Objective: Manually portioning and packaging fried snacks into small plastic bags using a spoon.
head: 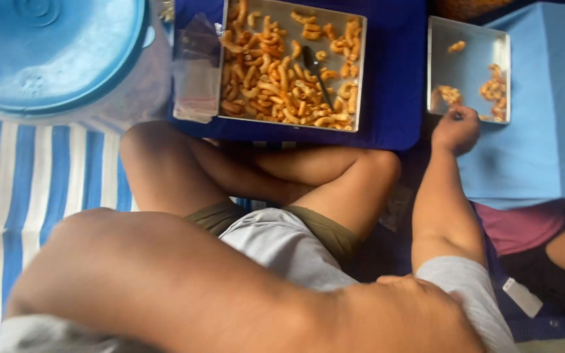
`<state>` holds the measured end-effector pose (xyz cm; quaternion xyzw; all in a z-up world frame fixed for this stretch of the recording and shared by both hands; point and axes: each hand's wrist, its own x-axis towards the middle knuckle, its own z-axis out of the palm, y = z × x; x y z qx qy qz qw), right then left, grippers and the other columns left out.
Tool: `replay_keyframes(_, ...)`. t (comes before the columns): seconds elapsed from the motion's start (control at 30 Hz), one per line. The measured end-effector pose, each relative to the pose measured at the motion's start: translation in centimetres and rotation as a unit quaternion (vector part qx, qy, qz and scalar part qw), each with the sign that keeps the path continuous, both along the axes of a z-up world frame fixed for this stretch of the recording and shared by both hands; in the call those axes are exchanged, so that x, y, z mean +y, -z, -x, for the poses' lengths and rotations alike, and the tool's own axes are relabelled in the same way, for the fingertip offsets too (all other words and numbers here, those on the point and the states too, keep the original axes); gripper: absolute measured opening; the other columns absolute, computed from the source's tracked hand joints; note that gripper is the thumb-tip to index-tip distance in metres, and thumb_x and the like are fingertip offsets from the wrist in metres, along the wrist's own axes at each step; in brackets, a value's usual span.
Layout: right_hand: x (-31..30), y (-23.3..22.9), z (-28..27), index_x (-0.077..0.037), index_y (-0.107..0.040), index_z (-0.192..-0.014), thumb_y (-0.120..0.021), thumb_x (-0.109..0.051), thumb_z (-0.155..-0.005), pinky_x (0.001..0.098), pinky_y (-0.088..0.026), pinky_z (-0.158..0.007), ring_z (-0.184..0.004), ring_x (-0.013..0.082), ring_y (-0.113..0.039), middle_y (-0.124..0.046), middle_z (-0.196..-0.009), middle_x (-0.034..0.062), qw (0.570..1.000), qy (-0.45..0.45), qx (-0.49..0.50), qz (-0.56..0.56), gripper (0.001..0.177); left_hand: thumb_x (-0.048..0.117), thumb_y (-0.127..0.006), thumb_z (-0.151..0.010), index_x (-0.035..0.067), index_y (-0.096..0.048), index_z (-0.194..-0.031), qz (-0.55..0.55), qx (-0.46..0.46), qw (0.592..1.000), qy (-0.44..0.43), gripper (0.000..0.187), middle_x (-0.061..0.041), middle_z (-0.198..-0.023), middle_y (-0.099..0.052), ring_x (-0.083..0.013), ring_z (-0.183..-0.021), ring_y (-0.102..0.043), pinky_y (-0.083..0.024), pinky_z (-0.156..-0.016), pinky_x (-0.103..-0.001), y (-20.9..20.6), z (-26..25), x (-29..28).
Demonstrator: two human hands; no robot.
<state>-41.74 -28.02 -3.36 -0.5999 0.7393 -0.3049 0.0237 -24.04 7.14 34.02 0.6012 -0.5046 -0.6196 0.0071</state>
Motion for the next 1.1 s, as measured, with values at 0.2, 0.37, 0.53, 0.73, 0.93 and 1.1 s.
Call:
replay_keyframes(0.2, 1.6, 1.2, 0.7, -0.016, -0.070, -0.110, -0.069, -0.009, -0.089, 0.0367, -0.056, -0.082, -0.095, 0.0210, -0.073, -0.076, -0.106, 0.0030, 0.999, -0.039, -0.004, 0.013, 0.022, 0.025, -0.059, -0.094, 0.008, -0.065, -0.111, 0.394, 0.099, 0.885, 0.227, 0.025, -0.017, -0.102, -0.067, -0.0359, -0.077, -0.073, -0.055, -0.068, -0.049, 7.1, -12.7, -3.0)
replay_keyframes(0.37, 6.0, 0.5, -2.2, -0.009, -0.045, -0.134, -0.069, -0.005, -0.095, 0.0358, -0.059, -0.091, -0.103, 0.0263, -0.073, -0.056, -0.130, 0.0159, 0.997, -0.019, -0.070, 0.024, 0.046, 0.029, -0.071, -0.088, 0.019, -0.066, -0.140, 0.469, -0.048, 0.868, 0.154, 0.053, -0.007, -0.113, -0.078, -0.0352, -0.085, -0.073, -0.056, -0.078, -0.047, 17.4, -18.5, -4.7)
replay_keyframes(0.53, 21.0, -8.8, -16.4, -0.004, -0.042, -0.151, -0.051, -0.002, -0.110, 0.0471, -0.047, -0.115, -0.138, 0.0389, -0.052, -0.045, -0.153, 0.0221, 0.908, -0.328, -0.231, 0.120, 0.042, 0.034, -0.068, -0.106, 0.016, -0.041, -0.163, 0.364, 0.329, 0.785, -0.378, 0.065, -0.017, -0.164, -0.044, -0.0392, -0.154, -0.035, -0.028, -0.127, -0.055, 27.3, -16.5, -4.3)
replay_keyframes(0.73, 31.3, -13.4, -24.5, -0.001, -0.020, -0.164, -0.020, -0.048, -0.114, 0.0451, -0.002, -0.134, -0.162, 0.0269, -0.007, -0.014, -0.174, 0.0073, 0.722, -0.624, -0.289, 0.077, 0.069, 0.056, -0.012, -0.115, 0.008, -0.011, -0.170, 0.384, 0.538, 0.620, -0.423, 0.073, -0.014, -0.179, -0.006, -0.0305, -0.167, -0.002, -0.002, -0.136, -0.047, 23.7, -14.0, -4.3)
replay_keyframes(0.93, 26.2, -16.3, -23.9, -0.003, -0.018, -0.164, -0.021, -0.055, -0.110, 0.0419, -0.008, -0.136, -0.165, 0.0248, -0.014, -0.015, -0.174, 0.0144, 0.558, -0.536, -0.600, -0.204, 0.075, 0.055, -0.027, -0.116, 0.008, -0.002, -0.171, 0.654, 0.214, 0.701, -0.187, 0.076, -0.010, -0.179, 0.011, -0.0336, -0.166, 0.014, 0.015, -0.137, -0.053, 22.9, -11.5, 0.4)
replay_keyframes(1.1, 30.2, -9.5, -23.0, -0.019, -0.035, -0.157, -0.041, -0.044, -0.098, 0.0488, -0.039, -0.123, -0.109, 0.0198, -0.047, -0.030, -0.110, 0.0043, 0.409, -0.371, -0.765, -0.332, 0.065, 0.075, -0.031, -0.102, 0.017, -0.039, -0.163, 0.764, 0.031, 0.639, -0.088, 0.085, -0.015, -0.174, -0.023, -0.0374, -0.165, -0.012, 0.002, -0.136, -0.050, 29.8, -17.0, -4.0)
